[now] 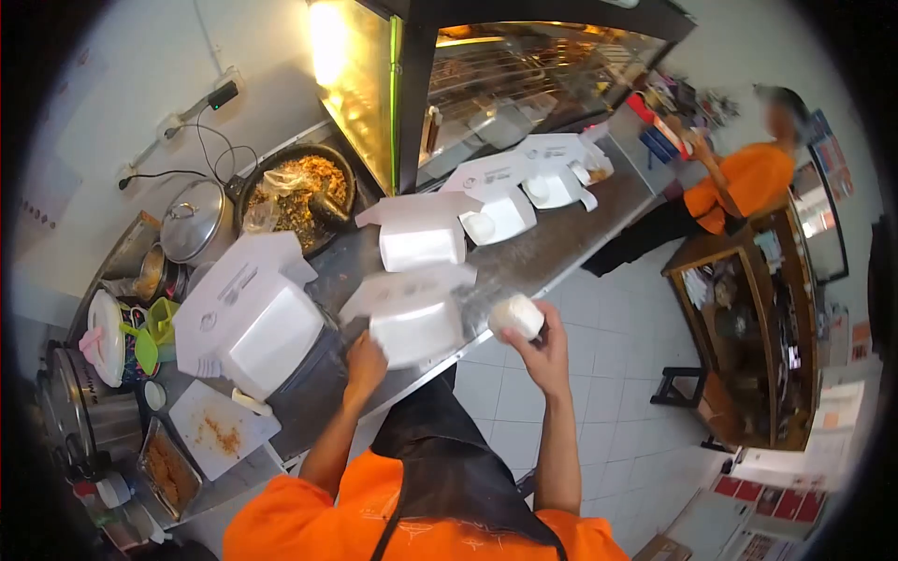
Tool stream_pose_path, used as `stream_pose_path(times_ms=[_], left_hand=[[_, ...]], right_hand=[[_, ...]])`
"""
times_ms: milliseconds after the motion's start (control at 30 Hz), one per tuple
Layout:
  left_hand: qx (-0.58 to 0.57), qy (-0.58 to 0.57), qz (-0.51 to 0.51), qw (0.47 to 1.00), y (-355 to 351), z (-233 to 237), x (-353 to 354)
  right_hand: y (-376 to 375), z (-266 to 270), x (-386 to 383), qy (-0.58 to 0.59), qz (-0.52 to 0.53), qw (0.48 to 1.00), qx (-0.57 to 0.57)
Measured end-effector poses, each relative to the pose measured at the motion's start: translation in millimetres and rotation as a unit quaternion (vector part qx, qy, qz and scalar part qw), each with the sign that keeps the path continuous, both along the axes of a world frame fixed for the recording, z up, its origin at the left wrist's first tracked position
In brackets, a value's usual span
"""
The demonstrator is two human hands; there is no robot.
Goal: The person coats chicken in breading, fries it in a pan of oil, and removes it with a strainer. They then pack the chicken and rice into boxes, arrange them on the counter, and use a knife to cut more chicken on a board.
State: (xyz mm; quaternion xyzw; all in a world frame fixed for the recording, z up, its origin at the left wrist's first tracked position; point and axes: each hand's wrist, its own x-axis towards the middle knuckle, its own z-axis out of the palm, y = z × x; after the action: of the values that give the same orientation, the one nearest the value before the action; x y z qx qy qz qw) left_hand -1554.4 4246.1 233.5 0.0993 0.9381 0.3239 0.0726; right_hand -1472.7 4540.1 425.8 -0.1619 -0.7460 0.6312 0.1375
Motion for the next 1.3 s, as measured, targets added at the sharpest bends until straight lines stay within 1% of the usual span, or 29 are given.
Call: stream_pose_path(times_ms=[33, 133, 167, 200, 233, 300, 333, 367, 400, 433, 467, 500, 567, 633, 700, 767, 833, 867, 933, 967, 1000, 1033, 1100, 1133, 1167, 1200, 1233, 1267, 1300], left_hand=[[-0.01, 0.027, -0.033, 0.999, -17.8, -0.6, 15.6], [-0.014, -0.051, 0.097, 0.994, -36.3, 38.6, 48.0], [-0.043, -0.095, 0.111, 0.988, -36.8, 53.0, 54.1], [-0.1, -0.079, 0.092, 0.988, -44.6, 44.0, 63.3], [-0.153, -0.06, 0.064, 0.984, -50.0, 33.3, 70.9], [-0.177, -0.133, 0.129, 0.967, -38.0, 36.9, 67.9], [-0.161, -0.098, 0.121, 0.975, -40.5, 26.4, 73.9], [-0.142, -0.058, 0.118, 0.981, -42.9, 14.4, 73.4], [-0.061, -0.088, 0.147, 0.983, -36.6, 17.0, 69.3], [-0.133, -0.017, 0.129, 0.982, -32.2, 12.7, 74.4], [-0.122, -0.067, 0.145, 0.98, -25.5, 15.9, 70.2], [-0.109, -0.117, 0.163, 0.974, -15.6, 21.2, 66.2], [-0.072, -0.11, 0.16, 0.978, 7.2, 28.8, 62.7], [-0.034, -0.1, 0.158, 0.982, 16.5, 21.0, 61.4], [-0.095, -0.036, 0.151, 0.983, 24.0, -2.5, 59.9], [-0.094, -0.012, 0.175, 0.98, 70.4, 36.7, 48.4], [-0.125, -0.107, 0.208, 0.964, 84.1, 36.2, 38.9], [-0.124, -0.104, 0.208, 0.965, 95.3, 34.7, 36.5], [0.009, -0.057, 0.261, 0.964, 122.1, 37.4, 33.5], [-0.094, -0.068, 0.275, 0.955, 122.7, 31.6, 32.4], [-0.11, -0.084, 0.324, 0.936, 129.4, 24.6, 30.0], [-0.126, -0.102, 0.373, 0.914, 136.7, 16.6, 30.1], [-0.032, -0.019, 0.452, 0.891, 142.9, -10.3, 36.8], [-0.177, -0.016, 0.468, 0.866, 202.6, 50.6, 40.8], [-0.178, -0.019, 0.473, 0.863, 227.1, 47.0, 46.2], [-0.209, 0.069, 0.466, 0.857, 243.2, 39.3, 48.7], [-0.244, 0.155, 0.455, 0.842, 253.9, 32.8, 50.5], [-0.252, 0.15, 0.463, 0.836, 265.5, 27.8, 53.1], [-0.247, 0.205, 0.437, 0.84, 281.7, 22.5, 50.8]], right_hand=[[6.6, 17.8, -36.2, 0.011, 0.038, 0.997, 0.07], [12.4, 21.0, -147.0, -0.003, 0.157, 0.974, 0.161], [10.5, 5.2, -185.2, -0.082, 0.22, 0.952, 0.194], [5.7, -23.7, -216.7, -0.081, 0.257, 0.946, 0.182], [-5.2, -65.9, -248.1, -0.118, 0.3, 0.899, 0.295], [-24.4, -182.6, -293.8, -0.177, 0.441, 0.843, 0.251], [-30.7, -174.7, -290.2, -0.21, 0.437, 0.848, 0.215], [-44.7, -225.4, -294.4, -0.208, 0.45, 0.834, 0.241], [-46.7, -274.3, -301.6, -0.206, 0.464, 0.819, 0.266], [-34.5, -235.1, -296.8, -0.242, 0.486, 0.805, 0.24], [-21.4, -188.9, -288.2, -0.276, 0.509, 0.787, 0.212], [-11.7, -177.7, -282.2, -0.295, 0.495, 0.788, 0.217], [-0.9, -169.3, -272.2, -0.294, 0.456, 0.8, 0.255], [4.3, -162.1, -258.1, -0.238, 0.397, 0.808, 0.364], [9.1, -172.2, -262.1, -0.214, 0.426, 0.809, 0.343], [10.8, -185.5, -267.5, -0.185, 0.416, 0.833, 0.316], [43.7, -157.8, -276.1, -0.16, 0.449, 0.839, 0.262], [64.3, -142.9, -277.6, -0.137, 0.489, 0.836, 0.207], [120.9, -109.4, -272.1, -0.101, 0.491, 0.85, 0.164], [168.3, -51.6, -262.1, -0.079, 0.5, 0.858, 0.091], [211.8, -18.9, -251.2, -0.06, 0.507, 0.86, 0.016], [247.4, -17.2, -243.3, -0.06, 0.509, 0.858, 0.019], [316.1, -15.3, -230.7, -0.021, 0.536, 0.84, -0.086], [350.2, -17.2, -223.7, -0.021, 0.54, 0.837, -0.083], [382.0, -21.8, -214.4, -0.022, 0.531, 0.839, -0.114], [411.4, -24.1, -201.9, -0.024, 0.523, 0.839, -0.147], [442.4, -26.2, -192.2, -0.013, 0.511, 0.854, -0.1], [469.1, -30.5, -182.4, -0.01, 0.499, 0.866, -0.036], [491.1, -39.5, -170.2, -0.015, 0.471, 0.881, -0.046]])
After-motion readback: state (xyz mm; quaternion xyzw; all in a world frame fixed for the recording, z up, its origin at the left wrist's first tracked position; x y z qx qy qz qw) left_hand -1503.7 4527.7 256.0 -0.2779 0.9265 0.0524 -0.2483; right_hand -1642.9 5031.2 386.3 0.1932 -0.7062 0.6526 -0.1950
